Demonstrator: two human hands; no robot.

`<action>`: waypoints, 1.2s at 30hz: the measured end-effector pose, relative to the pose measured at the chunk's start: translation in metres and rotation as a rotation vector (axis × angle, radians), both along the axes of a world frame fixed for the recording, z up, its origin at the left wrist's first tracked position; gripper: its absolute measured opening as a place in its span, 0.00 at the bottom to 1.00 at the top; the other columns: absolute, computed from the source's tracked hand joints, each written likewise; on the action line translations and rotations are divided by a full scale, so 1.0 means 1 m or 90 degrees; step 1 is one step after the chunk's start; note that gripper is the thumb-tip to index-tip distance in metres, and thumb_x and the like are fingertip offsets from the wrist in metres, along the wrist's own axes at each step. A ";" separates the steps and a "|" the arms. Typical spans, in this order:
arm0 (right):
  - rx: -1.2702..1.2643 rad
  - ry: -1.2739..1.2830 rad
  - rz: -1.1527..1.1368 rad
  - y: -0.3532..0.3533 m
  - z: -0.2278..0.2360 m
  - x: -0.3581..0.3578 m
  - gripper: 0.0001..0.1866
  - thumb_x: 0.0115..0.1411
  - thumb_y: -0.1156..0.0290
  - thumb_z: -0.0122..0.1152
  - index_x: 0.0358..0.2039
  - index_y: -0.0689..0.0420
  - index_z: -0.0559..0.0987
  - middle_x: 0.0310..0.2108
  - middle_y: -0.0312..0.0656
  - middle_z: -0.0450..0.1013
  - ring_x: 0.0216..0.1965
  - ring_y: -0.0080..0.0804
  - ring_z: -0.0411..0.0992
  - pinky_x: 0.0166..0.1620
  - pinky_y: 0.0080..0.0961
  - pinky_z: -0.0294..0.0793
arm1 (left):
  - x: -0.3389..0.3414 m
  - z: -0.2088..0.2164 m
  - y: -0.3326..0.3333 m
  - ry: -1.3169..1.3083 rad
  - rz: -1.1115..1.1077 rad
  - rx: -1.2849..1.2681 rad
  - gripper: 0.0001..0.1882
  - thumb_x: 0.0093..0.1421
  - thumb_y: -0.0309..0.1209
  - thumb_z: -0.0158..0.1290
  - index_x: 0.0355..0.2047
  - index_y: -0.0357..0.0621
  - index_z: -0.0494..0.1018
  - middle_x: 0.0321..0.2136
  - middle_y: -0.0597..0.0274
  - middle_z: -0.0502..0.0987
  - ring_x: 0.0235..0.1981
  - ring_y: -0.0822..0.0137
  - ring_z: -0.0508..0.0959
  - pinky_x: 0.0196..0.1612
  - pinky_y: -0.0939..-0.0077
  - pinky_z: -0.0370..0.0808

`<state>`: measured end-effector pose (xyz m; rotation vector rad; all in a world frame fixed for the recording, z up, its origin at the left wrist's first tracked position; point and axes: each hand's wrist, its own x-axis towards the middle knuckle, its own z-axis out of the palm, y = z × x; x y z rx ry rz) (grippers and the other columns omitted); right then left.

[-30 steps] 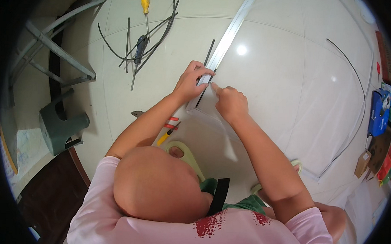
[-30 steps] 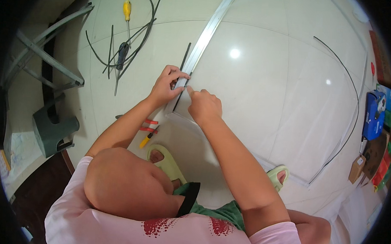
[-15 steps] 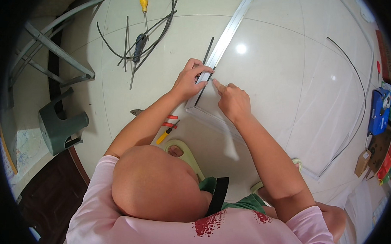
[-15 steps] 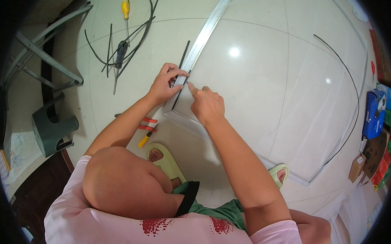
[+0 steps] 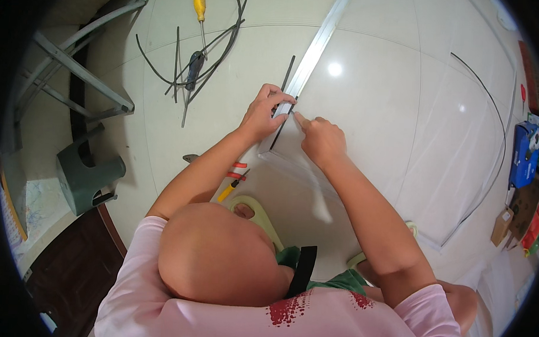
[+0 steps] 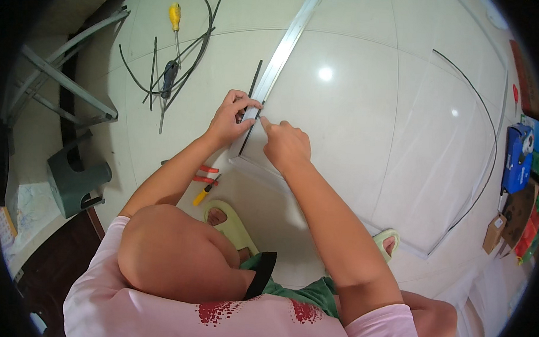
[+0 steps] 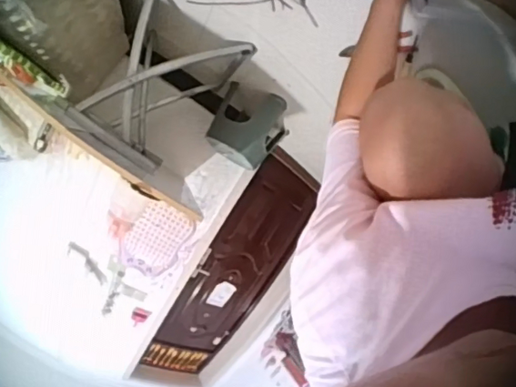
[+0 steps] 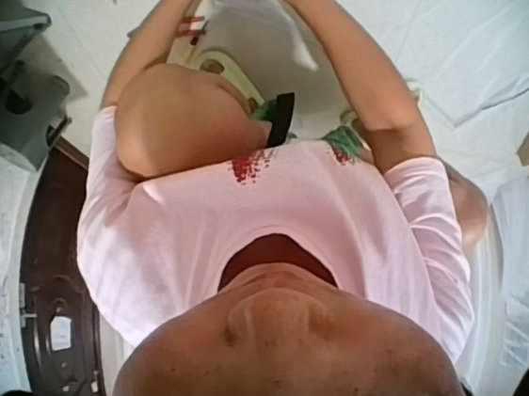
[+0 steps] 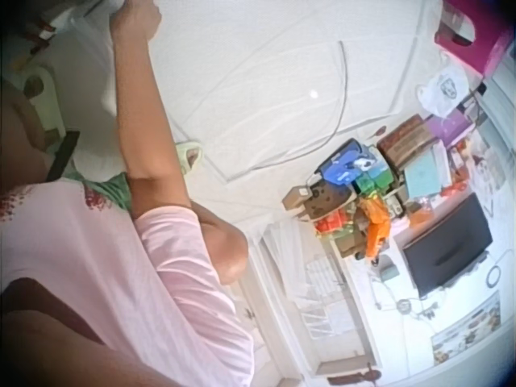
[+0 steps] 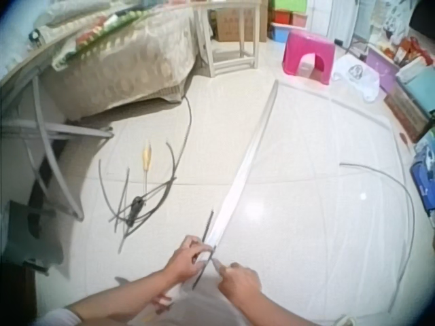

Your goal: The person assembles a window screen by pressing a rubber spline into the channel of an aluminum frame to secure the mesh and trimming excess material using a tool.

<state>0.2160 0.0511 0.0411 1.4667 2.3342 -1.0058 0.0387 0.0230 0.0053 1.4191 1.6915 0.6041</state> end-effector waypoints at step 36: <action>-0.030 -0.024 -0.020 0.011 0.006 -0.010 0.29 0.52 0.77 0.53 0.56 0.41 0.74 0.34 0.47 0.75 0.35 0.44 0.76 0.40 0.36 0.76 | -0.001 0.003 0.009 0.001 -0.018 -0.004 0.25 0.45 0.19 0.60 0.45 0.54 0.76 0.42 0.66 0.62 0.32 0.71 0.67 0.38 0.79 0.71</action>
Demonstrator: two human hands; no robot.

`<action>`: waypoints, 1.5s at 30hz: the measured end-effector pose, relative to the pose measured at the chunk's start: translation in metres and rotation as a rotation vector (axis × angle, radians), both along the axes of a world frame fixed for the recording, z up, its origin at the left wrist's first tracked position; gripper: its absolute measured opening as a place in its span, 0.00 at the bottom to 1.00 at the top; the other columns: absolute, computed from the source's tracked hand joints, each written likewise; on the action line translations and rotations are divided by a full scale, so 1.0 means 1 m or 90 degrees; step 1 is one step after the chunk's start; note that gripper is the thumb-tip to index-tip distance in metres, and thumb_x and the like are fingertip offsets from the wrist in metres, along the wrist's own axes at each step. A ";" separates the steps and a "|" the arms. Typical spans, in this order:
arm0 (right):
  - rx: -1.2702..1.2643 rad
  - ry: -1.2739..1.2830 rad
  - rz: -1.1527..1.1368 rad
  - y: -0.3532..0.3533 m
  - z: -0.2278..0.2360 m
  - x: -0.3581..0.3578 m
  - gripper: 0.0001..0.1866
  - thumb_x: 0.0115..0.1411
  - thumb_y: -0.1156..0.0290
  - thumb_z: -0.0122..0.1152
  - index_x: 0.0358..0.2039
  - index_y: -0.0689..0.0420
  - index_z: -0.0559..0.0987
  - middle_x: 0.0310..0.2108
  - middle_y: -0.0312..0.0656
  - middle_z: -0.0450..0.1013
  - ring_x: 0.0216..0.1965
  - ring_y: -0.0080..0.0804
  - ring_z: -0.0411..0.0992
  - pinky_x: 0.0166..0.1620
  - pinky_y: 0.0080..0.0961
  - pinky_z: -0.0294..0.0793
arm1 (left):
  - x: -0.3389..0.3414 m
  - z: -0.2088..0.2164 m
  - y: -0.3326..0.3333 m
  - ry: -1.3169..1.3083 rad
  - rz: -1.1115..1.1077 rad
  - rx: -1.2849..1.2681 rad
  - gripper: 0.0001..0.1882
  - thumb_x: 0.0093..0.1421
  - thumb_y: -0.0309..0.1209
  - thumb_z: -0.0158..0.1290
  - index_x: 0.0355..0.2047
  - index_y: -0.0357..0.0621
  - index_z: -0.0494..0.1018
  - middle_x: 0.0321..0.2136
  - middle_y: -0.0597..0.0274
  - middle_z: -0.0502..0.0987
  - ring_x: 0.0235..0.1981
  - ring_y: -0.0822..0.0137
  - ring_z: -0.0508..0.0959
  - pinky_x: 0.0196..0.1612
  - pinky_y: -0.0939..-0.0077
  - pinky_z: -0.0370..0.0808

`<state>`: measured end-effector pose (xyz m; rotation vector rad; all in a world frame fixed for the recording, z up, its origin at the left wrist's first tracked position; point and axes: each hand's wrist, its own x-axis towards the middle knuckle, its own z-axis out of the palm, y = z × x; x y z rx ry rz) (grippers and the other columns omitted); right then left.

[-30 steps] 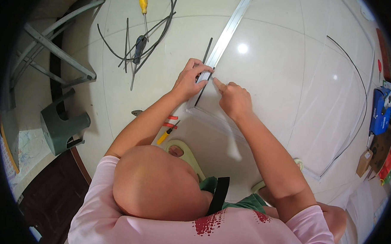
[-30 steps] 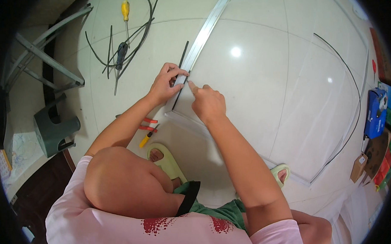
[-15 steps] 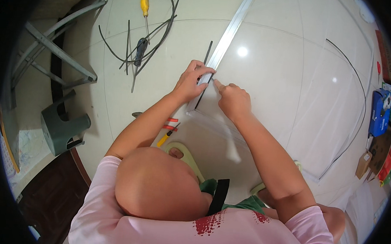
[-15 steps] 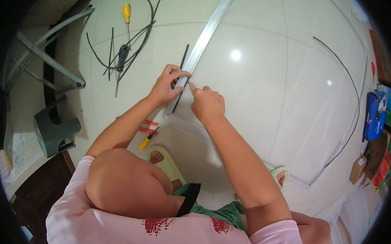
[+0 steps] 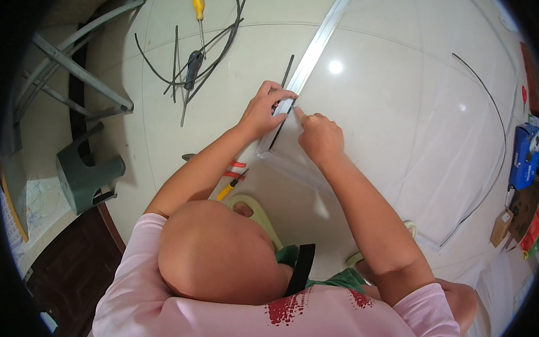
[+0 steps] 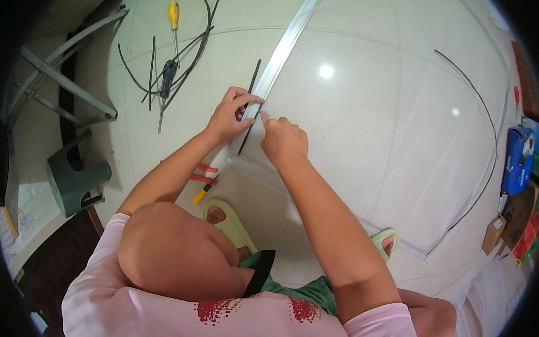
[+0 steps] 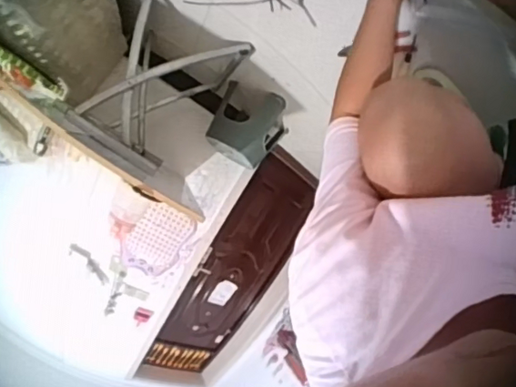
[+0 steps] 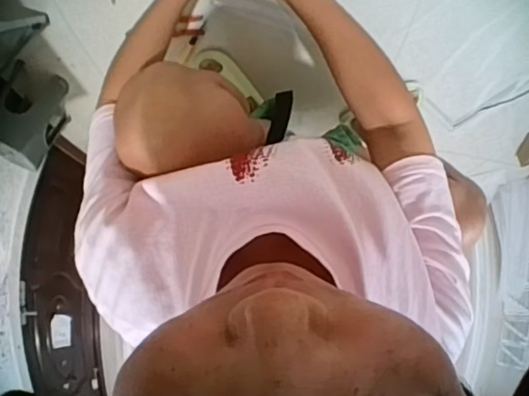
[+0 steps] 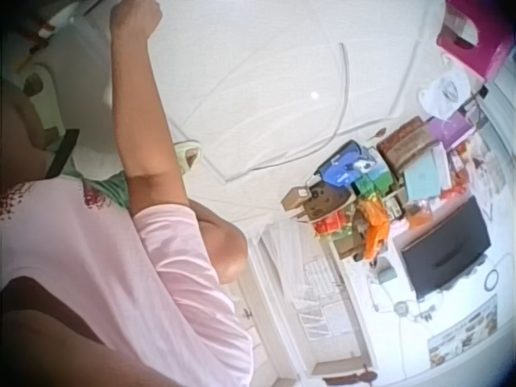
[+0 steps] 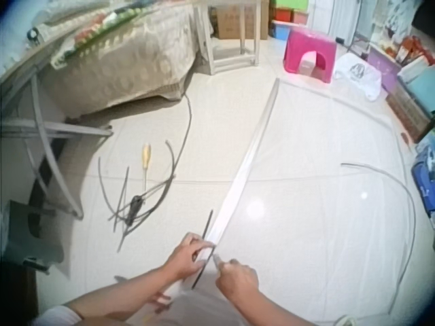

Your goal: The person assembles a window screen by pressing a rubber spline into the channel of an aluminum frame to secure the mesh and trimming excess material using a tool.

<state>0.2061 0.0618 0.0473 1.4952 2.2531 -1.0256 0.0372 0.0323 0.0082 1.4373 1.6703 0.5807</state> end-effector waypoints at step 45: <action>0.014 0.007 0.012 0.011 0.003 0.006 0.32 0.51 0.76 0.55 0.59 0.44 0.71 0.36 0.49 0.75 0.35 0.45 0.77 0.39 0.36 0.77 | 0.003 0.002 0.002 -0.009 0.030 -0.025 0.29 0.43 0.17 0.60 0.47 0.52 0.72 0.39 0.66 0.63 0.31 0.71 0.65 0.36 0.81 0.70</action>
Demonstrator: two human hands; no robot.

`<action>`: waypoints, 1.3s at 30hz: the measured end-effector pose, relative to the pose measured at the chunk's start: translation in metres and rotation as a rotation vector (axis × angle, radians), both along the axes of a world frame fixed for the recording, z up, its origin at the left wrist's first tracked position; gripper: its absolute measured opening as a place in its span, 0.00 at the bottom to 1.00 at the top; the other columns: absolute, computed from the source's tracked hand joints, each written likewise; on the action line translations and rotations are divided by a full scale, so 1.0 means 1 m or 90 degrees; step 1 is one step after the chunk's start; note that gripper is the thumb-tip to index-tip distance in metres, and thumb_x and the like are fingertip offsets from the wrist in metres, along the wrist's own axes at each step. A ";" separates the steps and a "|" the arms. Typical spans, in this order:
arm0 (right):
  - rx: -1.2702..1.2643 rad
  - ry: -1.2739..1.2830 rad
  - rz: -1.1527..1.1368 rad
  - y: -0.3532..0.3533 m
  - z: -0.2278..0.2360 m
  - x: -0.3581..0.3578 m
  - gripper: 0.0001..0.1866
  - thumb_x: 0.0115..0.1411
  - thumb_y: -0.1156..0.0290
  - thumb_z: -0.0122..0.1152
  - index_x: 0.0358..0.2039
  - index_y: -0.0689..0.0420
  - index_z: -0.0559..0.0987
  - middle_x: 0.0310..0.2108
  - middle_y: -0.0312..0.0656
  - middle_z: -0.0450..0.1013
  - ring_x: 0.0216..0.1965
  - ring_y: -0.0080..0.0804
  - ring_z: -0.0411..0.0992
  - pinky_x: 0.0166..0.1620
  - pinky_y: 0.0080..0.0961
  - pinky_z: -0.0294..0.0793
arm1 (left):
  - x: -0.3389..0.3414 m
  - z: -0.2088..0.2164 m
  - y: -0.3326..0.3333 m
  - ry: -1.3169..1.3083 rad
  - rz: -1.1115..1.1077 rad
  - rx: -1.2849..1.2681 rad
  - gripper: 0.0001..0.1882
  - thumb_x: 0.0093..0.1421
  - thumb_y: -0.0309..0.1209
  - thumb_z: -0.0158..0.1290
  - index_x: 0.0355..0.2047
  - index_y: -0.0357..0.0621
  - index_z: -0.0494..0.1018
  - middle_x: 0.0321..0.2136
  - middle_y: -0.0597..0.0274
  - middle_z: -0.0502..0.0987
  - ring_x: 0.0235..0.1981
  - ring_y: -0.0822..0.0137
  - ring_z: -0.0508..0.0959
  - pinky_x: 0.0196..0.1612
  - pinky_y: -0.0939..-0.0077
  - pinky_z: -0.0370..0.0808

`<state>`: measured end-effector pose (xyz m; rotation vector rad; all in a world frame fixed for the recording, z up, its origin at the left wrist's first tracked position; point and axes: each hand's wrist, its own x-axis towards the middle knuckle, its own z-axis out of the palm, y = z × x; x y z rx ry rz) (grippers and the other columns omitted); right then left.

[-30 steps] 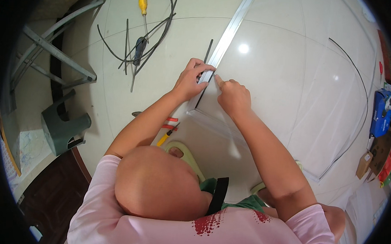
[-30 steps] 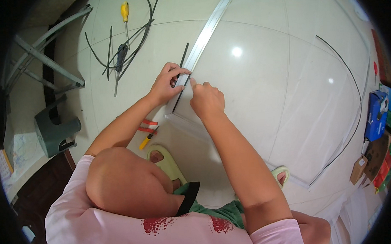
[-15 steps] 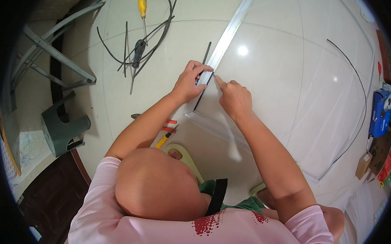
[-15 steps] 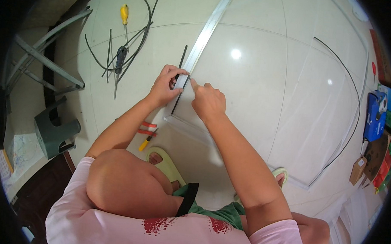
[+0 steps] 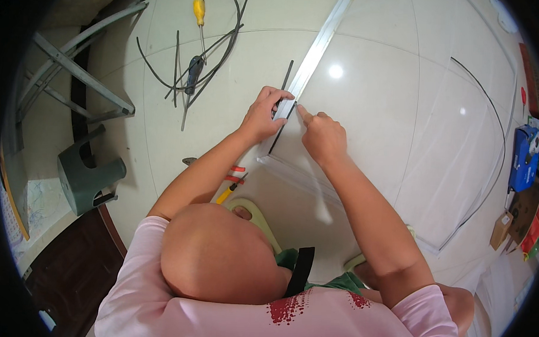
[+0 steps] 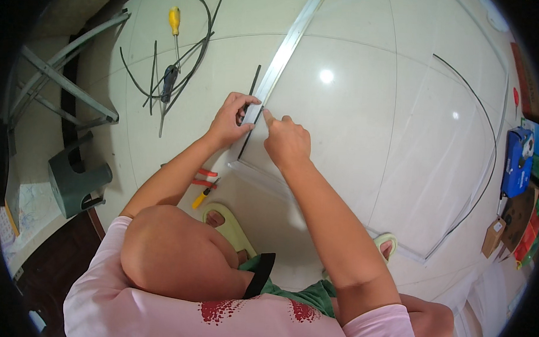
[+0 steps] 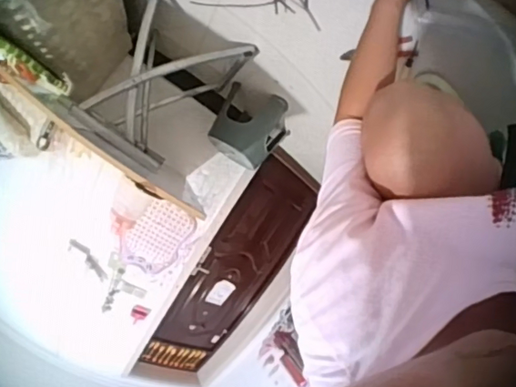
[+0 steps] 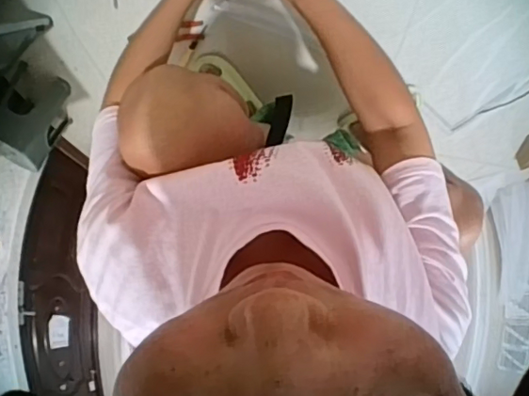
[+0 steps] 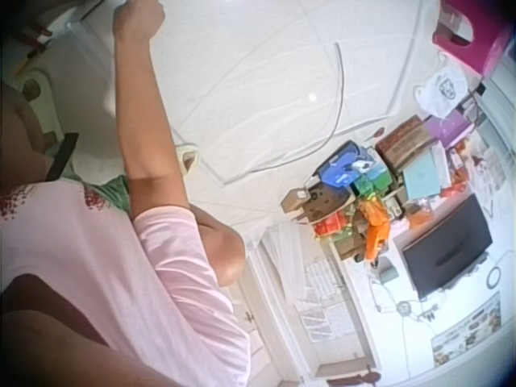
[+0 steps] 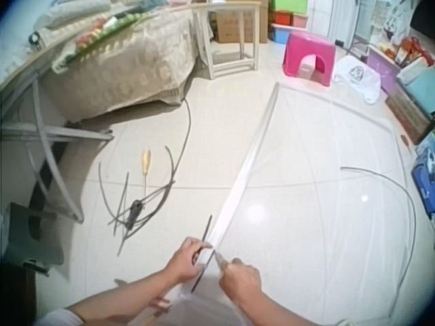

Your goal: The person assembles a window screen by pressing a rubber spline into the channel of an aluminum frame to secure the mesh and trimming excess material using a tool.

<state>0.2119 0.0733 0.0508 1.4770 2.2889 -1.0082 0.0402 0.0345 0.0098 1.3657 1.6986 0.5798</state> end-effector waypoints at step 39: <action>0.056 0.020 -0.083 -0.030 -0.011 0.002 0.31 0.52 0.77 0.52 0.59 0.42 0.71 0.31 0.50 0.74 0.29 0.48 0.76 0.34 0.40 0.77 | 0.010 0.011 -0.043 0.208 0.058 0.140 0.16 0.53 0.34 0.61 0.37 0.41 0.69 0.32 0.54 0.73 0.25 0.59 0.74 0.30 0.68 0.72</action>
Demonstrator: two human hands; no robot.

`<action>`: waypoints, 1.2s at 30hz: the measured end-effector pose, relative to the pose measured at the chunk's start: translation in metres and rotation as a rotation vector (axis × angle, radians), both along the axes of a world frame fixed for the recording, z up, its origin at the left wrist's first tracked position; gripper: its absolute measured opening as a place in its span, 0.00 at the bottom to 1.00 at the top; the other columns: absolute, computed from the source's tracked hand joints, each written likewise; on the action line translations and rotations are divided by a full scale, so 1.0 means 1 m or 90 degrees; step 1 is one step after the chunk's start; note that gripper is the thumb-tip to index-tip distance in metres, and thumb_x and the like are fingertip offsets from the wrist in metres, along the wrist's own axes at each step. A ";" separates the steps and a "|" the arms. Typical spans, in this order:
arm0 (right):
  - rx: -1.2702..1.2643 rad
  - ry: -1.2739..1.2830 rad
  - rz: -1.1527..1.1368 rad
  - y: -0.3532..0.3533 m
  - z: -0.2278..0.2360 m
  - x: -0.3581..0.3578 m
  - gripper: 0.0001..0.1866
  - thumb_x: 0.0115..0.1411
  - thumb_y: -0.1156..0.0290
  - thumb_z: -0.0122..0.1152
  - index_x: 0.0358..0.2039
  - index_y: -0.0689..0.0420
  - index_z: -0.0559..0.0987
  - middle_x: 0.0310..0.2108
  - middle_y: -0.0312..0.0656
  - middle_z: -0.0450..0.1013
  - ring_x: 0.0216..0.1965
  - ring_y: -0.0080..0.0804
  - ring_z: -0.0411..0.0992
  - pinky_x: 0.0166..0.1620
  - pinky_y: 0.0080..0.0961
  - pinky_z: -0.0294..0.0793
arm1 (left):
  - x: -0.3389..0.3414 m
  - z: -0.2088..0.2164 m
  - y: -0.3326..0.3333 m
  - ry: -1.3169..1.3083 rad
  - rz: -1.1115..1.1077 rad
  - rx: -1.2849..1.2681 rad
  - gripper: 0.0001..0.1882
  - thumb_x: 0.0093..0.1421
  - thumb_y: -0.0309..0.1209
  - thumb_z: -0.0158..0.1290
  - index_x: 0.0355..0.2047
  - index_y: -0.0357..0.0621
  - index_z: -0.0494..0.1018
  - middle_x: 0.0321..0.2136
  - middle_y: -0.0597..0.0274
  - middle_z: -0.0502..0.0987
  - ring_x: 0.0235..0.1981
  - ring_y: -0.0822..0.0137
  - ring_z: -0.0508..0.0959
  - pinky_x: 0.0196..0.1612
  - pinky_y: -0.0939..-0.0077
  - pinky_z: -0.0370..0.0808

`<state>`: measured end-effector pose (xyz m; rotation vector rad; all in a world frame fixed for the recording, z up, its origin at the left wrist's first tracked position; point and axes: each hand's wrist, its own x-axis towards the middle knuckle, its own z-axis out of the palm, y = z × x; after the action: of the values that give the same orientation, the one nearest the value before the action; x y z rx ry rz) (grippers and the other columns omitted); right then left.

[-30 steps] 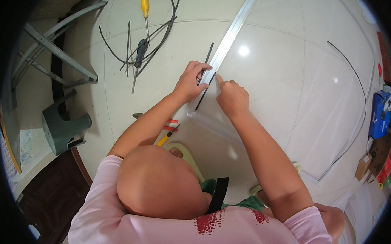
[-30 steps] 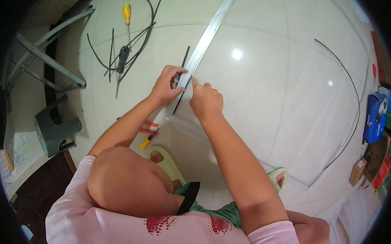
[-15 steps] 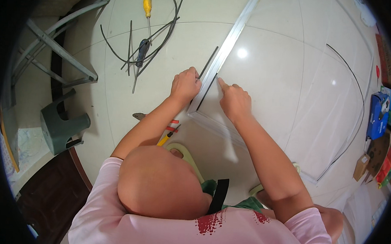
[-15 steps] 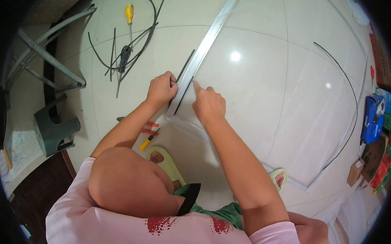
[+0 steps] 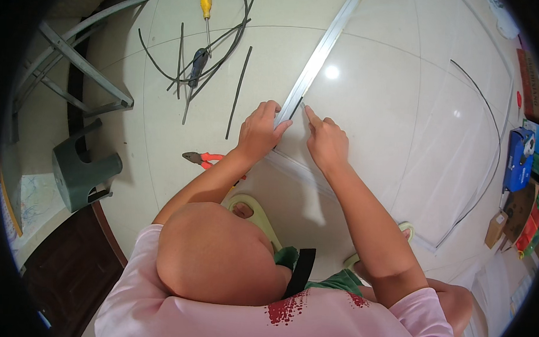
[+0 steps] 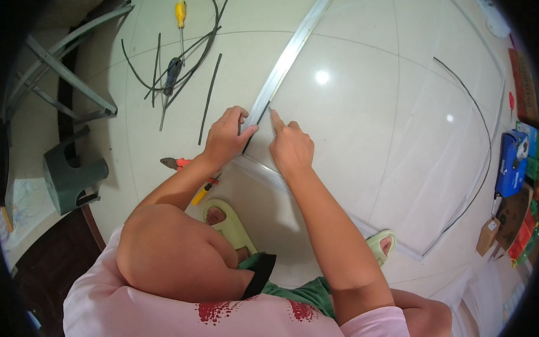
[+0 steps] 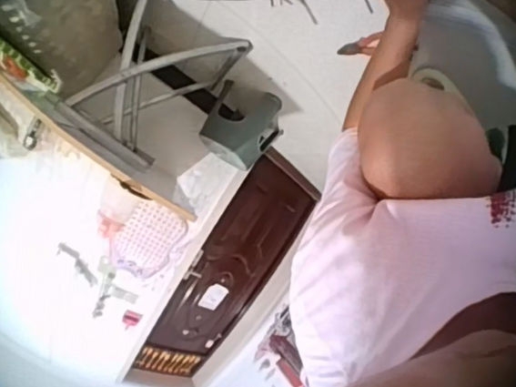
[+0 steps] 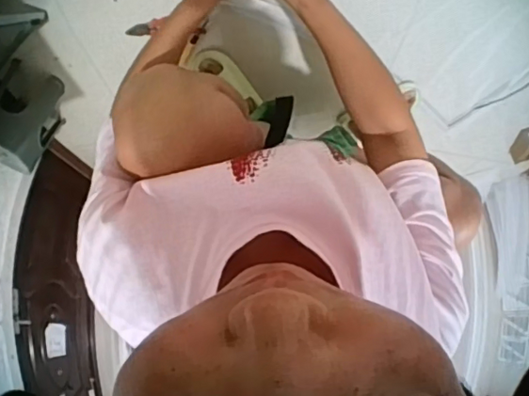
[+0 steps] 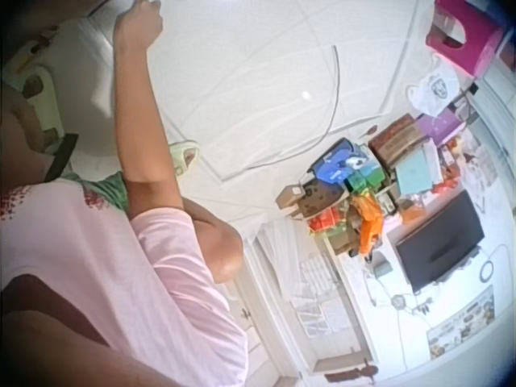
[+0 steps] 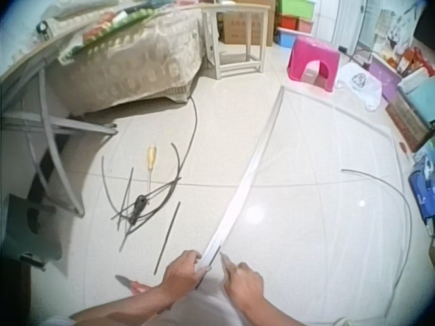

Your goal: The person assembles a window screen by pressing a rubber spline into the channel of an aluminum frame to secure the mesh and trimming excess material using a tool.

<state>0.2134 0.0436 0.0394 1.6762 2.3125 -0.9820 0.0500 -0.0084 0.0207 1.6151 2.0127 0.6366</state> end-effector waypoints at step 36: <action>-0.209 0.072 -0.005 -0.022 -0.021 -0.008 0.47 0.47 0.77 0.52 0.69 0.45 0.49 0.26 0.56 0.75 0.29 0.54 0.74 0.37 0.45 0.74 | -0.009 -0.021 0.045 -0.194 0.079 -0.161 0.17 0.45 0.30 0.66 0.33 0.43 0.71 0.23 0.66 0.71 0.24 0.70 0.70 0.31 0.74 0.71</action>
<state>0.2059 0.0220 0.0180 1.5322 2.0651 -1.4023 0.0410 0.0369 -0.0001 1.1779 1.8888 0.6040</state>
